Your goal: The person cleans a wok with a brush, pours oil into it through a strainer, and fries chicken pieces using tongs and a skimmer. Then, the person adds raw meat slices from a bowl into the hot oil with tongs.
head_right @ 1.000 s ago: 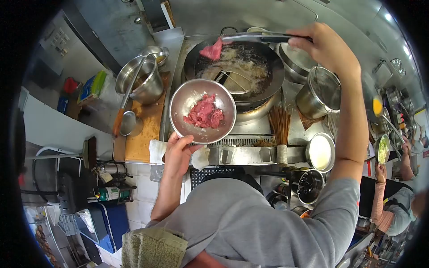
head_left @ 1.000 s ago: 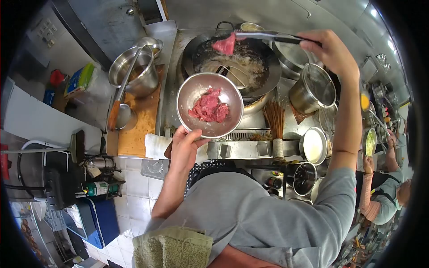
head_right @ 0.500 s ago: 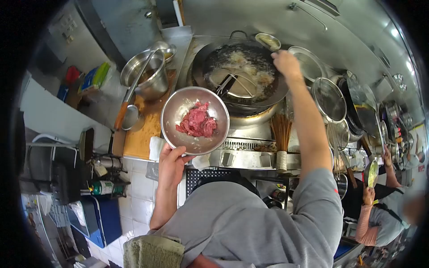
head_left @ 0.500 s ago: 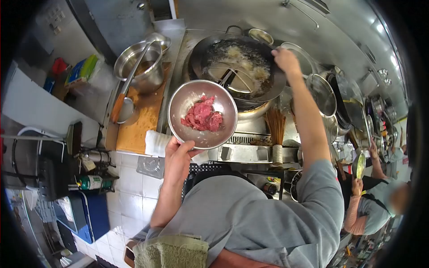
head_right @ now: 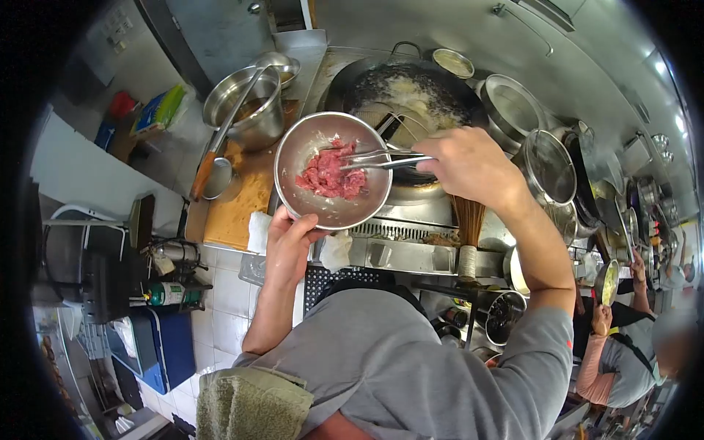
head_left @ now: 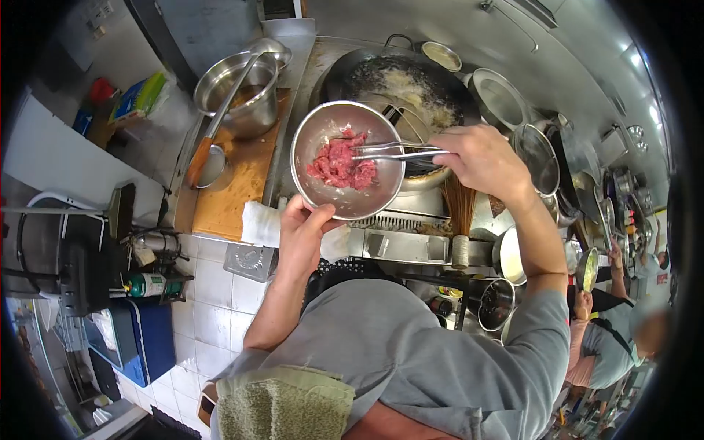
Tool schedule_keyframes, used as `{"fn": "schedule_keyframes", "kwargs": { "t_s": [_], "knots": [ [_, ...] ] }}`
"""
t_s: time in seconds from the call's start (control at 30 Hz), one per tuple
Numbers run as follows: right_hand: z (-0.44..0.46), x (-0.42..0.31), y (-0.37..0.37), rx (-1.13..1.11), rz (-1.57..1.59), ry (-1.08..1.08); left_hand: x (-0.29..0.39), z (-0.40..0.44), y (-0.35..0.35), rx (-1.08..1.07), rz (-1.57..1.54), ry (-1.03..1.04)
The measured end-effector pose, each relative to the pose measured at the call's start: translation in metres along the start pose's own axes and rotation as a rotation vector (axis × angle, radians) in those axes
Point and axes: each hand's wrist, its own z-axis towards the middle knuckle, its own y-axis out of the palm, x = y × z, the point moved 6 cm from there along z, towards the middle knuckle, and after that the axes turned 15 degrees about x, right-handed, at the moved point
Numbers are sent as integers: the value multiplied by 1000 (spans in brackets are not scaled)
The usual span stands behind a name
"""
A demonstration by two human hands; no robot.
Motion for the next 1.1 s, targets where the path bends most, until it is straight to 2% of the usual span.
{"fn": "schedule_keyframes", "kwargs": {
  "t_s": [0.07, 0.2, 0.3, 0.37, 0.43, 0.53, 0.6, 0.73, 0.8, 0.83, 0.87, 0.9, 0.93, 0.97, 1.03, 1.1],
  "knots": [
    [5, 0, -7, 31, -82, -29, 1, 3, 1, -2, 11, -1],
    [9, 19, -58, 315, -7, 29, 1, 9, -1, 21, 1, -10],
    [21, 42, -86, 309, -25, 222, 3, 12, -4, 39, -18, 0],
    [31, 58, -85, 327, -116, 226, 7, 12, -4, 37, -32, 14],
    [41, 88, -65, 317, -181, 259, 11, 8, -6, 36, -50, 27],
    [61, 124, 7, 120, -296, 374, 18, 2, -8, 48, -79, 15],
    [74, 150, 69, -113, -393, 436, 19, 0, -12, 45, -63, 19],
    [84, 175, 103, 36, -343, 547, 21, -4, -18, 68, -42, 21],
    [83, 164, 59, 252, -272, 607, 23, -5, -20, 83, -43, 25],
    [81, 168, 42, 367, -292, 517, 23, -5, -20, 92, -45, 28],
    [71, 141, 5, 543, -207, 485, 23, -4, -21, 106, -47, 33],
    [63, 122, -21, 556, -39, 441, 22, -3, -24, 102, -51, 29],
    [57, 100, -42, 452, 27, 355, 21, -2, -26, 109, -43, 29],
    [46, 83, -55, 456, 40, 186, 19, 0, -27, 113, -34, 32],
    [28, 32, -69, 300, 120, 58, 20, 1, -23, 96, -10, 32],
    [17, -2, -53, 107, 28, 50, 18, 2, -20, 43, -4, 46]
  ]
}}
